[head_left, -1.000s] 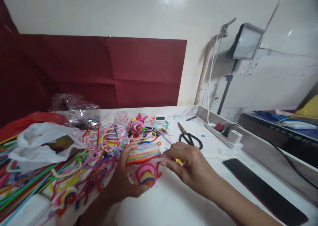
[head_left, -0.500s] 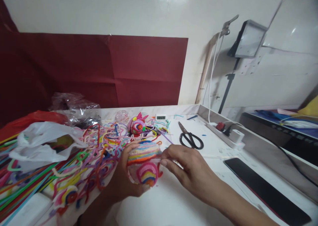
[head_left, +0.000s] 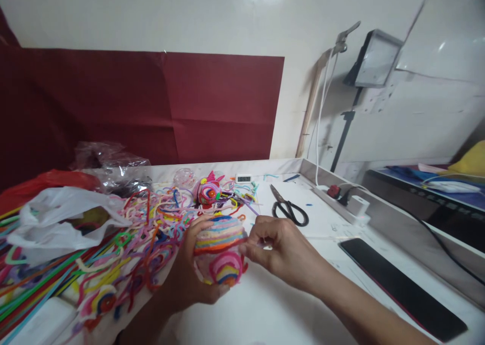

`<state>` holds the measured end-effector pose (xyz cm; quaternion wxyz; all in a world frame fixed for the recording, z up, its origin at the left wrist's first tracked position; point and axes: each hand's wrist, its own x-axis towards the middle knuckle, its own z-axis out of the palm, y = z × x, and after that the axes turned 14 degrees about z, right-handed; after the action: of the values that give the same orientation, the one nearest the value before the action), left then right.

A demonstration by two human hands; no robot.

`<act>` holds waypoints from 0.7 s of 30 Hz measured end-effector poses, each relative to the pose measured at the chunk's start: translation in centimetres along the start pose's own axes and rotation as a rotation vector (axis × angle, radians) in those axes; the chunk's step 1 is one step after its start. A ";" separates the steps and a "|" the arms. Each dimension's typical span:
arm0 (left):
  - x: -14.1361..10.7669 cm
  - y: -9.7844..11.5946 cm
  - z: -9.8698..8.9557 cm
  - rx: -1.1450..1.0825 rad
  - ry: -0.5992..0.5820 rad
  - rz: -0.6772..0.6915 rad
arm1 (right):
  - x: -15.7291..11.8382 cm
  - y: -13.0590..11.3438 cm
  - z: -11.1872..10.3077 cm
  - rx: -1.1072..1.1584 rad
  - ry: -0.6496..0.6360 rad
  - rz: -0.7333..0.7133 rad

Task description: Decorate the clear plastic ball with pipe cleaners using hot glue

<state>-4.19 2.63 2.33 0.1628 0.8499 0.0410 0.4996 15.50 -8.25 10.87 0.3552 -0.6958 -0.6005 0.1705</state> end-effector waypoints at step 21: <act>0.3 0.6 -0.1 0.008 0.000 0.010 | 0.3 0.5 0.5 0.271 -0.178 0.319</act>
<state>-4.14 2.13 2.84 0.1569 0.8506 0.0385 0.5003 15.63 -7.83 10.26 0.3595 -0.7102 -0.4833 0.3644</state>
